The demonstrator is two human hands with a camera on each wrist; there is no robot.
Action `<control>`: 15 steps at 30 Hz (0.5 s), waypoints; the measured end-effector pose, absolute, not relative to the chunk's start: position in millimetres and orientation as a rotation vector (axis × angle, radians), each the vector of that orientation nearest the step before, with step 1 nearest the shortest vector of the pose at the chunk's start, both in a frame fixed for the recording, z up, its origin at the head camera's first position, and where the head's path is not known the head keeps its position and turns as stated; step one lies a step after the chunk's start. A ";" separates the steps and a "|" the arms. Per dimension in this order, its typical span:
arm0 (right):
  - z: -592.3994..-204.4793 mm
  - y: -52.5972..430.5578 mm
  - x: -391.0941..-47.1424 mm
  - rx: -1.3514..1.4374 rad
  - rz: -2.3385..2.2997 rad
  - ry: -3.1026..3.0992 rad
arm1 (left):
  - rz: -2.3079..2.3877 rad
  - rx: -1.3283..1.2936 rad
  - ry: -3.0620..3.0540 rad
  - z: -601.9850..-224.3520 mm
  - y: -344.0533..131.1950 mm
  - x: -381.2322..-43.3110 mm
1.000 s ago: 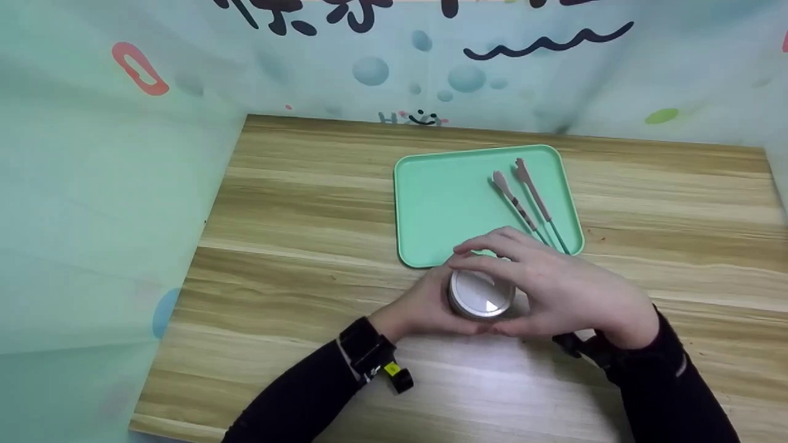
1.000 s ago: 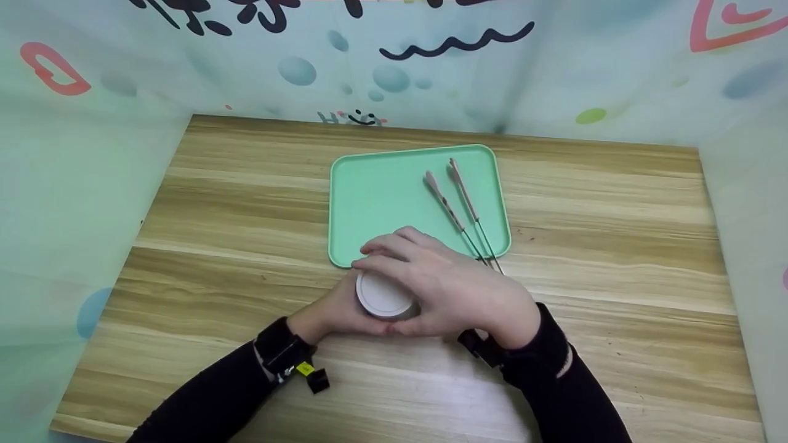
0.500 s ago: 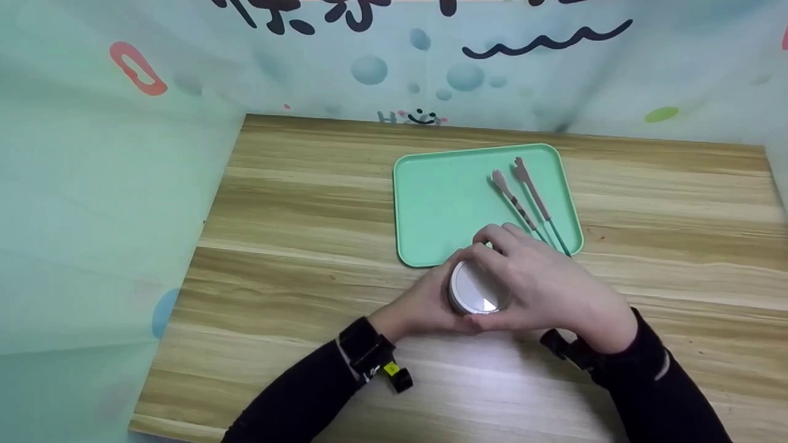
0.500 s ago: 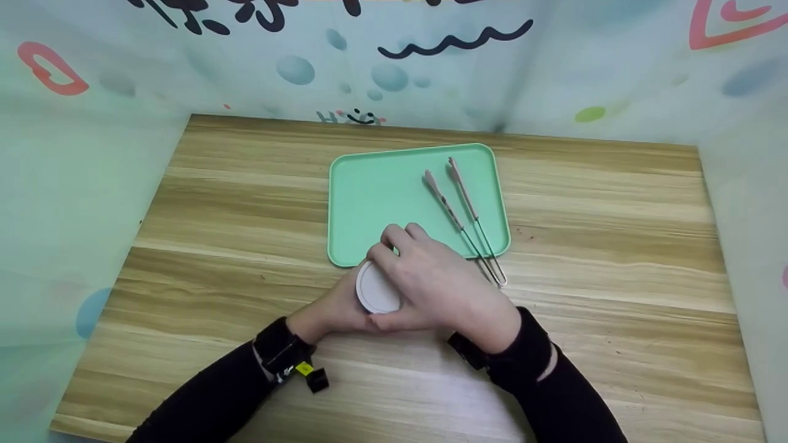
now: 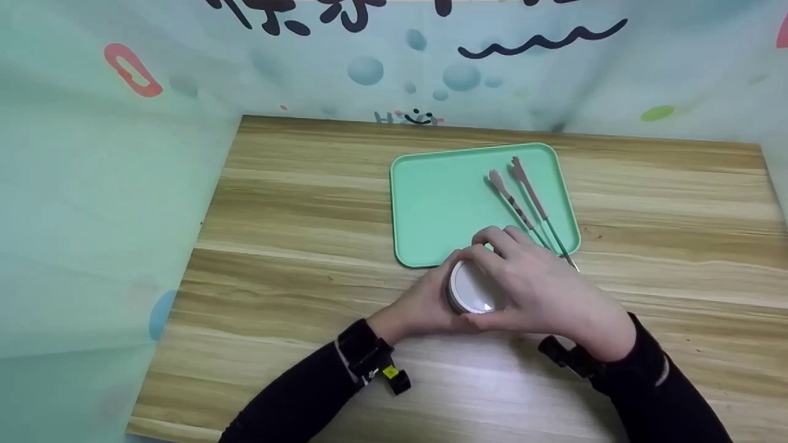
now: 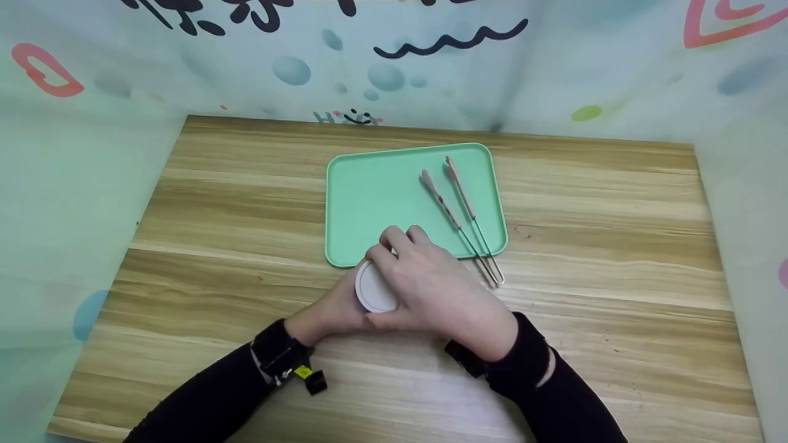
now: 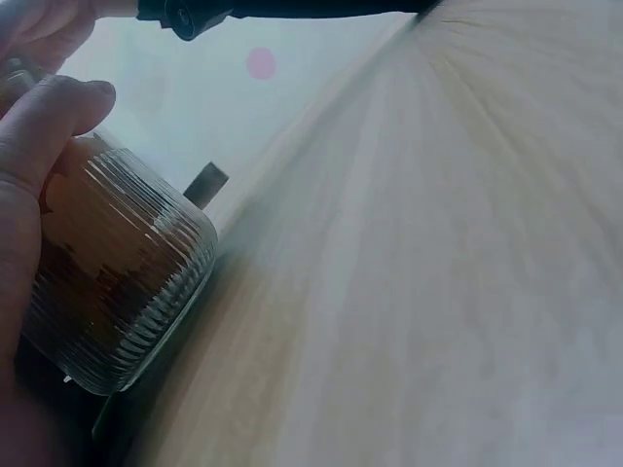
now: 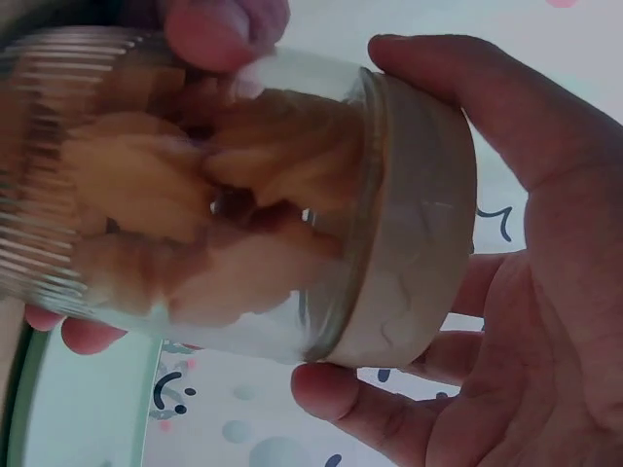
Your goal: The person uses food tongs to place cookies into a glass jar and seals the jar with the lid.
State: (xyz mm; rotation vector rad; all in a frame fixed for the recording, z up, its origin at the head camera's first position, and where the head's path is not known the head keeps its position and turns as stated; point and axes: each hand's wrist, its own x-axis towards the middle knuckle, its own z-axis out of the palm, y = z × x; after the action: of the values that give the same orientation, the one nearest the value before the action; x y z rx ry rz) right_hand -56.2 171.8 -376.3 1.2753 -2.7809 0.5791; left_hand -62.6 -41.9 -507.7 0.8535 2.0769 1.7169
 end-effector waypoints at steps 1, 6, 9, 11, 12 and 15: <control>-376.1 172.4 -56.6 1.275 0.586 -2.789 | 1.715 0.845 2.083 -507.1 -41.4 -62.0; -375.6 176.7 -56.8 1.279 0.619 -2.810 | 1.673 0.842 2.173 -503.9 -41.0 -58.1; -377.3 186.1 -56.1 1.310 0.664 -2.800 | 1.650 0.868 2.216 -497.2 -44.9 -55.7; -379.1 197.0 -56.1 1.332 0.681 -2.789 | 1.636 0.914 2.234 -489.0 -51.9 -56.0; -379.9 203.7 -56.7 1.344 0.681 -2.784 | 1.626 0.939 2.241 -484.5 -57.4 -56.5; -384.4 227.5 -60.2 1.343 0.641 -2.775 | 1.515 1.051 2.337 -469.5 -79.2 -60.6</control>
State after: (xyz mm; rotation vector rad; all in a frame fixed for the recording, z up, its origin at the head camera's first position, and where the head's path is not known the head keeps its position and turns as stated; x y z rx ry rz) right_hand -60.2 227.5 -384.4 1.3428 -2.7745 0.6411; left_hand -60.6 -79.2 -469.5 1.0510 2.3372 1.5154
